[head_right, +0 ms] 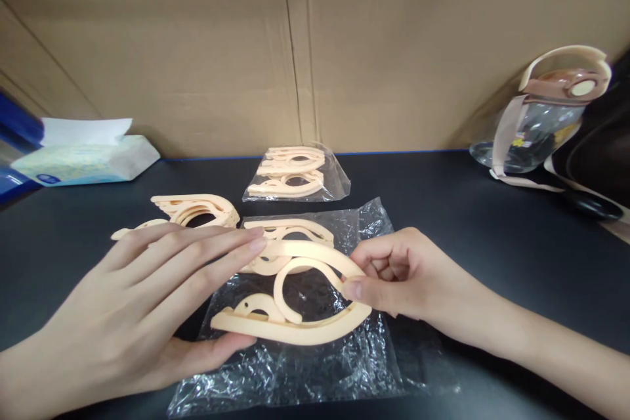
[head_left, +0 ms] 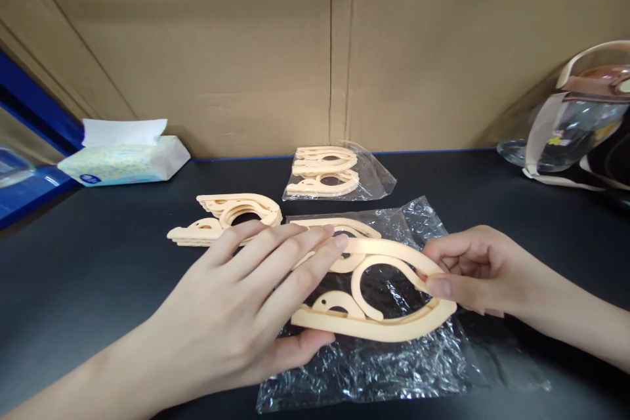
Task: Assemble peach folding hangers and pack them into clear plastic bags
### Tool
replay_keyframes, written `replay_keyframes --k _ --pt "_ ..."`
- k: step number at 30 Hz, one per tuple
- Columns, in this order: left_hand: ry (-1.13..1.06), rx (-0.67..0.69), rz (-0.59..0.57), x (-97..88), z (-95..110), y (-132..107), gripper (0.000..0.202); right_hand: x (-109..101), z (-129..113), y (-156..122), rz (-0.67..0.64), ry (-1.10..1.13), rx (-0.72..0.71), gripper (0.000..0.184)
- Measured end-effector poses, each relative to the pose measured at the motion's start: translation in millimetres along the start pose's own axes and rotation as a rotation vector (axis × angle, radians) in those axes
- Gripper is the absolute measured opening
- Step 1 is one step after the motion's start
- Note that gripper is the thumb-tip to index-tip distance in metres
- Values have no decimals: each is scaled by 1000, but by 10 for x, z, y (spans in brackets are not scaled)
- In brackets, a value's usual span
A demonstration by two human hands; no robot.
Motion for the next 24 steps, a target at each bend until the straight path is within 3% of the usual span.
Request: replay_keyframes --k 13,24 --pt "209 34 33 37 36 -63 52 16 -15 -13 -4 2 9 43" --pt "33 36 12 64 -30 -42 59 9 4 -14 -31 -2 21 42"
Point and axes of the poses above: each hand's wrist, its own y-axis towards the middle knuckle, its own x-axis out of the palm, z = x × y, the point moved 3 cm from there along y, towards the middle knuckle, and after that the axes turned 11 degrees about -z, right-handed, at the moved point
